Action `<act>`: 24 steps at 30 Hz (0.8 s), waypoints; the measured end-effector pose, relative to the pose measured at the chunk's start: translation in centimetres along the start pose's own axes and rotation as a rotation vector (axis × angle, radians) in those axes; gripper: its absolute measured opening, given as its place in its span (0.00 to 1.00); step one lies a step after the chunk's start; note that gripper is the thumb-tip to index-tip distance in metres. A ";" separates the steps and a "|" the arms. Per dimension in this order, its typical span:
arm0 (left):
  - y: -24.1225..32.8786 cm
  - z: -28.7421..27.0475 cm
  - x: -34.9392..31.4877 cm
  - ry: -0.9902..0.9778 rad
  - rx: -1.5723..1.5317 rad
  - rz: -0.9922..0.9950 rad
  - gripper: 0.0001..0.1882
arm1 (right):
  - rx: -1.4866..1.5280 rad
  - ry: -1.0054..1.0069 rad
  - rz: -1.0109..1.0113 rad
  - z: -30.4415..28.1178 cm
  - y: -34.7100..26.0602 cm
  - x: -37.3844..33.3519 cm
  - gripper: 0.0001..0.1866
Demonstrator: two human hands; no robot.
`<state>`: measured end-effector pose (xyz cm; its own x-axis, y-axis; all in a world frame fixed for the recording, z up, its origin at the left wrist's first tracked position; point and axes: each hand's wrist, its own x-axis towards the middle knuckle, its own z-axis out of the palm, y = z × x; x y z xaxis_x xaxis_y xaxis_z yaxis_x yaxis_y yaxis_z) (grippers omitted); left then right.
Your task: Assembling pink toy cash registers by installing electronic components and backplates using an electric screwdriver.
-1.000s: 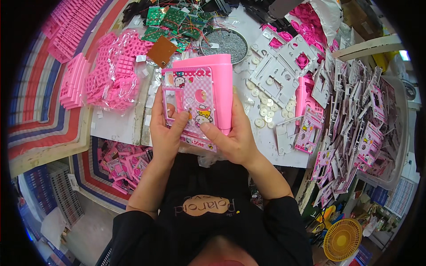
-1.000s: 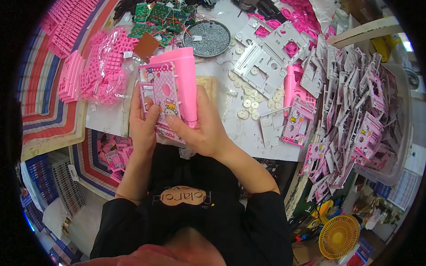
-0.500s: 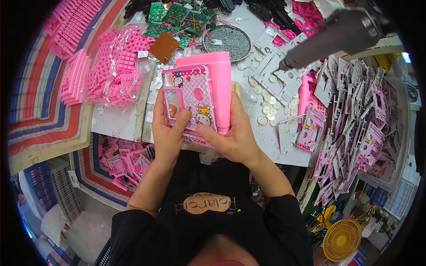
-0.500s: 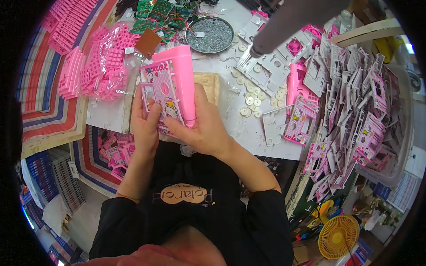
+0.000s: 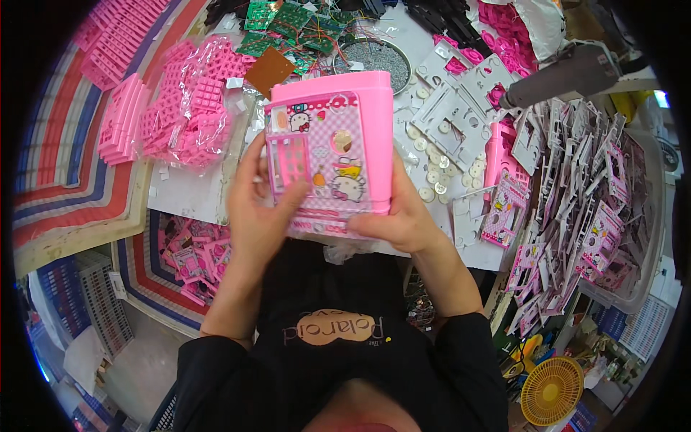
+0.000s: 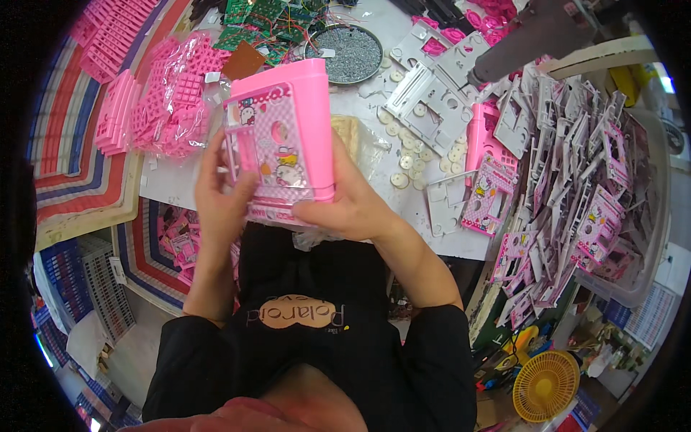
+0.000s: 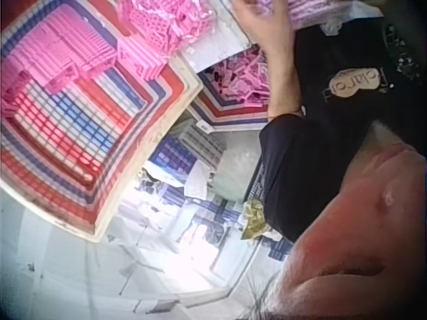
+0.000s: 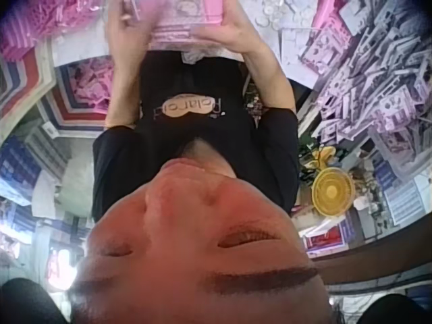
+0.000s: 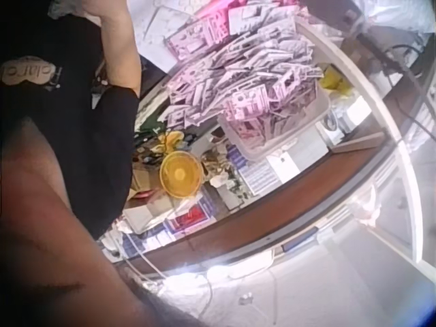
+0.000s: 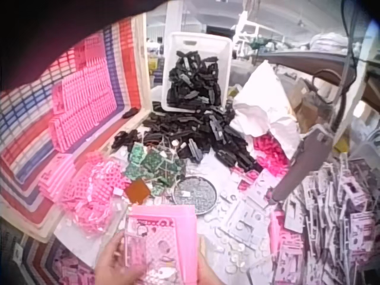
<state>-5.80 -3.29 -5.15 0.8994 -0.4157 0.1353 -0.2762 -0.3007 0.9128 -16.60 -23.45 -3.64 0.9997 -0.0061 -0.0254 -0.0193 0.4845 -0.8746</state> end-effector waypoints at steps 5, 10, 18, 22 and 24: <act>0.5 -1.5 3.4 0.030 -0.552 -0.122 0.18 | 0.086 -0.084 0.074 0.3 0.4 -0.2 0.56; -0.1 -0.7 3.9 0.076 -0.750 -0.209 0.18 | -0.076 -0.118 0.055 -0.2 0.1 -0.9 0.50; 0.2 -0.7 4.3 0.077 -0.651 -0.133 0.18 | 0.164 -0.044 0.129 0.5 0.6 -1.7 0.42; 0.7 -0.6 5.7 0.054 -0.522 -0.010 0.20 | -0.022 0.021 0.042 0.1 1.4 -1.9 0.38; 0.1 -0.6 5.6 0.058 -0.525 -0.071 0.21 | -0.023 0.078 0.060 0.5 1.1 -2.0 0.37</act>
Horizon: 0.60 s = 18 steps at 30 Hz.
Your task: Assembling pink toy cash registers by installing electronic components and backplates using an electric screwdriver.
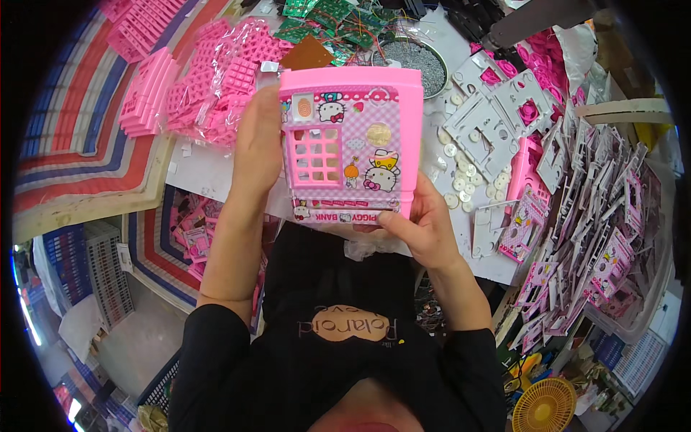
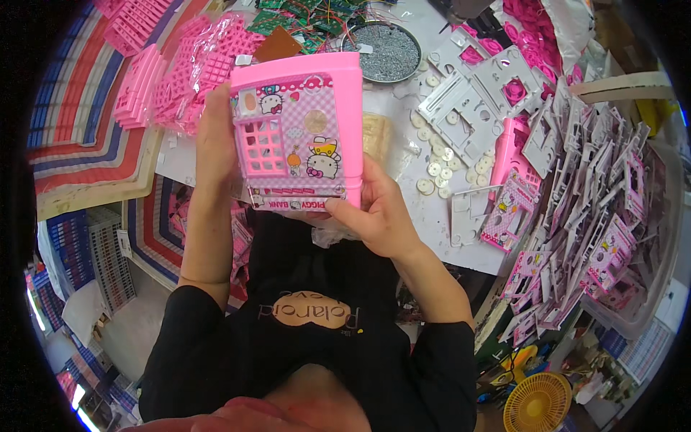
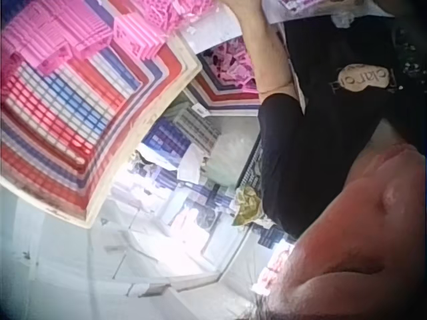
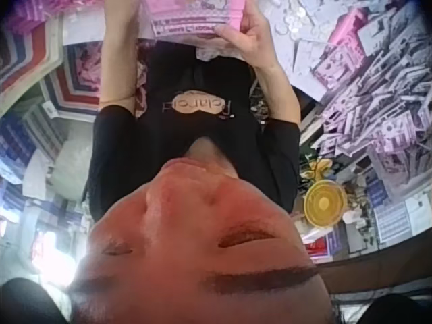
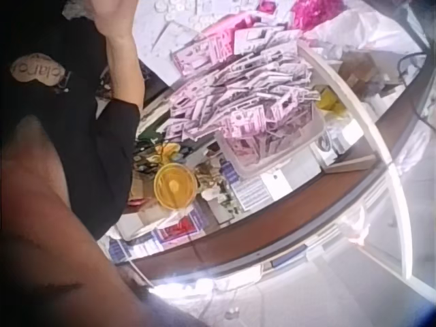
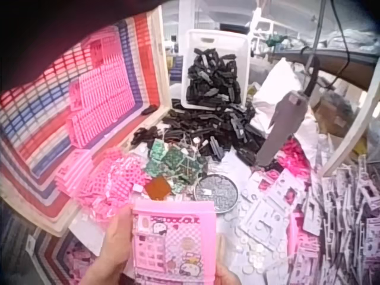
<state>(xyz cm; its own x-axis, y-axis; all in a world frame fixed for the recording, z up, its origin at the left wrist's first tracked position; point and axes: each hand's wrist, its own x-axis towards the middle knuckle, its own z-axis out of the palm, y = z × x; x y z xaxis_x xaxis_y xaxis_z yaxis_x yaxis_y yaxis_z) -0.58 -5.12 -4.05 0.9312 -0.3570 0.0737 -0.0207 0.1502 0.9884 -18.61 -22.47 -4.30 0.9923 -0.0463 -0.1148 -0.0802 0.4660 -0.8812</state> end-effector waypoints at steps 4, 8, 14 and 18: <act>-0.5 -0.2 -3.6 0.061 0.137 0.021 0.22 | -0.044 0.043 -0.056 0.3 0.1 0.1 0.36; -0.7 0.6 -4.6 0.052 0.175 0.030 0.24 | 0.058 0.017 -0.040 0.4 1.0 -0.4 0.36; -1.7 0.3 -4.3 -0.019 0.216 0.075 0.24 | 0.062 -0.006 -0.022 -0.4 1.7 -0.6 0.36; -2.2 -0.9 -1.4 -0.047 0.229 0.039 0.24 | 0.085 -0.001 -0.003 -0.9 1.2 -0.3 0.36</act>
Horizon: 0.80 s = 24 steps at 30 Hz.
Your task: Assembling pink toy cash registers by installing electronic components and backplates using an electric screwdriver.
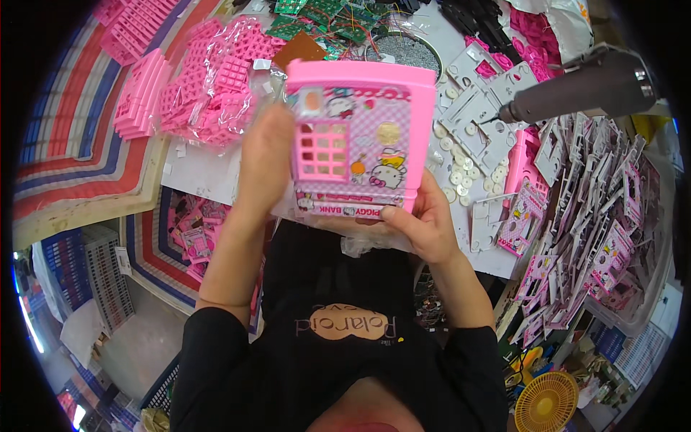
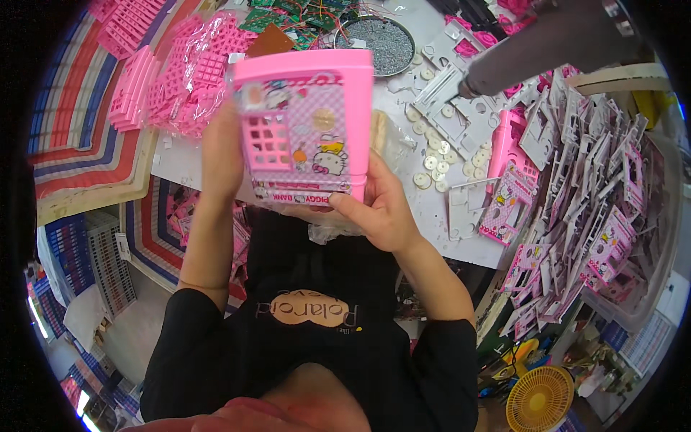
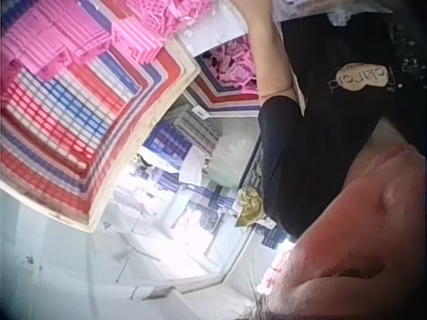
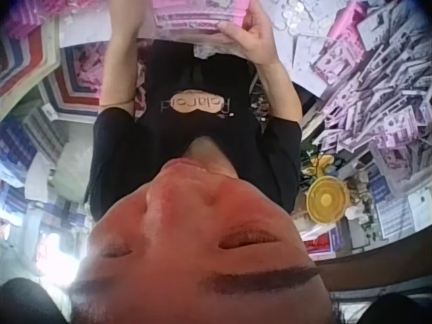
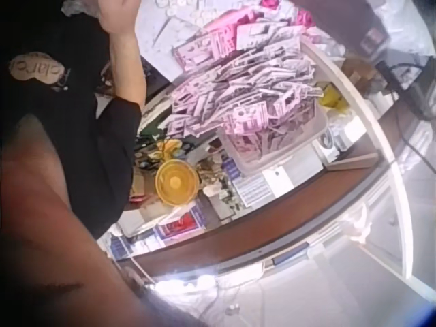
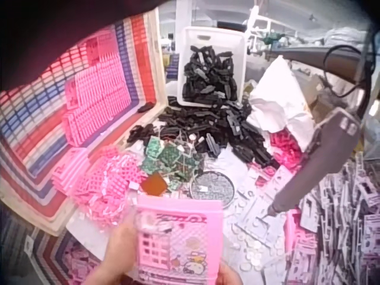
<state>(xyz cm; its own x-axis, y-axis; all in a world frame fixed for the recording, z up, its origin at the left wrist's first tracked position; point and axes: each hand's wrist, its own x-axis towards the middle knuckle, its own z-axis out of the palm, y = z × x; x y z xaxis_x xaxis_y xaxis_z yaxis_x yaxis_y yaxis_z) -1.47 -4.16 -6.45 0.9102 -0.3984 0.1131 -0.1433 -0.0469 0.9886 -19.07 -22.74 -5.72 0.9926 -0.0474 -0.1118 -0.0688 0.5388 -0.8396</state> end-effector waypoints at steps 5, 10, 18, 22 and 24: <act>3.3 1.2 2.6 -0.005 -0.124 -0.005 0.24 | -0.132 -0.044 -0.048 1.0 -0.9 0.1 0.36; 3.8 1.5 3.3 0.013 -0.112 -0.029 0.27 | -0.112 -0.006 -0.088 0.3 -0.5 1.0 0.36; 1.2 2.2 -1.4 0.149 -0.004 0.142 0.28 | -0.074 -0.031 -0.070 -0.4 -0.8 2.2 0.36; -1.2 0.2 0.4 0.050 0.222 0.459 0.22 | -0.544 -0.047 -0.107 -3.7 -2.6 4.0 0.25; -0.4 -0.8 1.5 -0.148 0.390 0.549 0.16 | -0.997 -0.067 -0.356 -6.2 -3.4 5.0 0.16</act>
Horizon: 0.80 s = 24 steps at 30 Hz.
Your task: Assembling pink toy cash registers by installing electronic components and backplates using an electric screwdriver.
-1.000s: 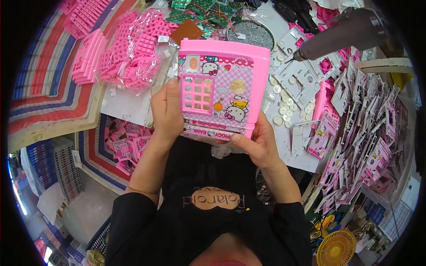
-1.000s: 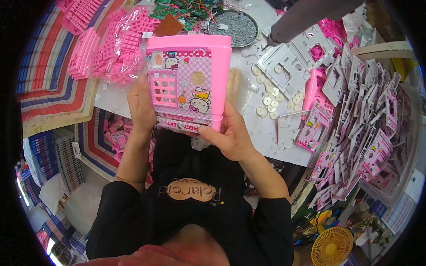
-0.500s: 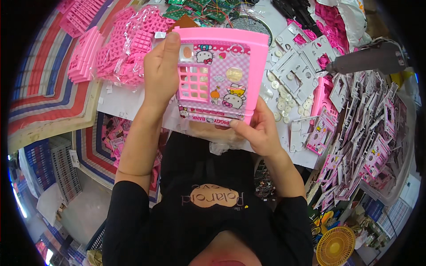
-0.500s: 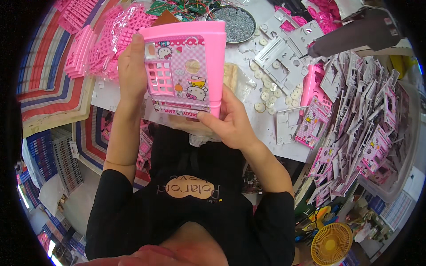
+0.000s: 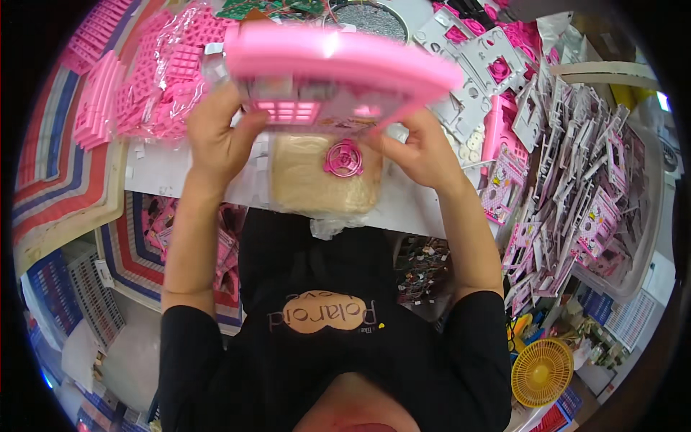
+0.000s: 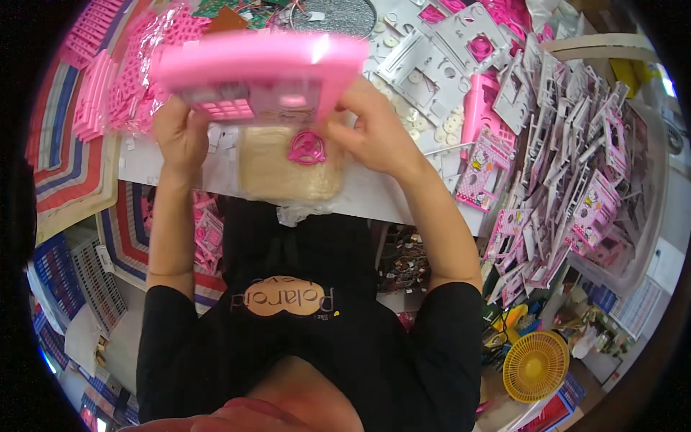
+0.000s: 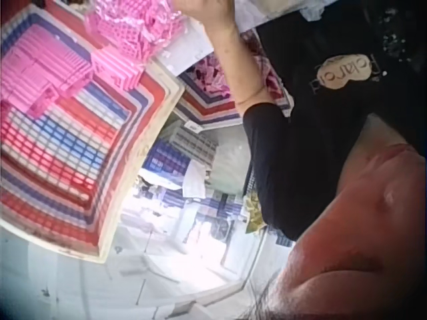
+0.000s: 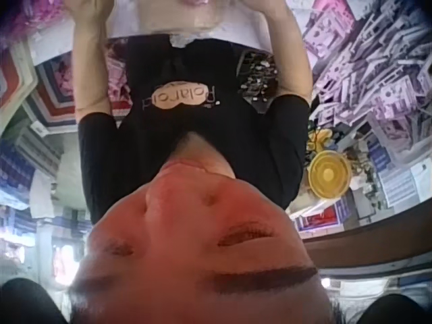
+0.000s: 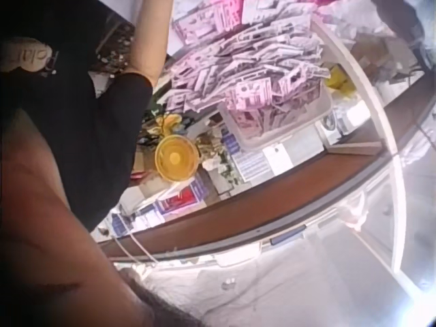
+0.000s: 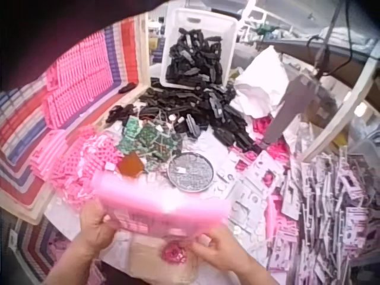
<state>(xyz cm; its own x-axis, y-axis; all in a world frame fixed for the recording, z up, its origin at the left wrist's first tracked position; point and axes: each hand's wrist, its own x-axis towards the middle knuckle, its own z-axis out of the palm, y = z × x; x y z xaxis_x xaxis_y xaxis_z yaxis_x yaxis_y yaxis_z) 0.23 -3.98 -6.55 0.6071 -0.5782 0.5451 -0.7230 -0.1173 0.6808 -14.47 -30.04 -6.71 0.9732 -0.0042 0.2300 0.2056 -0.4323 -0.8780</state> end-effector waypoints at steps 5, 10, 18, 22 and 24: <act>-0.7 -0.7 -0.8 -0.450 0.120 0.231 0.21 | -0.501 -0.094 -0.175 -0.8 1.4 -1.5 0.22; -0.5 -0.3 -2.8 -0.520 0.098 0.108 0.27 | -0.547 -0.094 -0.109 -0.1 1.0 -2.7 0.27; 1.0 0.5 -1.8 -0.425 0.216 0.131 0.24 | -0.663 -0.151 -0.119 -0.9 0.8 -0.6 0.26; 2.1 1.2 -2.3 -0.468 0.181 0.116 0.23 | -0.707 -0.119 -0.160 0.2 -0.6 -0.7 0.25; 2.4 1.6 -2.5 -0.496 0.189 0.121 0.21 | -0.718 -0.038 -0.164 1.8 -0.8 -1.1 0.24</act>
<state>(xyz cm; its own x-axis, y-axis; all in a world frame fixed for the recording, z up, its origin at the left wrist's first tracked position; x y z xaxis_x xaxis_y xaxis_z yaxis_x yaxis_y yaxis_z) -3.55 -4.12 -7.11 0.3207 -0.9028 0.2866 -0.8523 -0.1430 0.5031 -15.47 -28.08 -7.03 0.9413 0.1367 0.3088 0.2432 -0.9088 -0.3390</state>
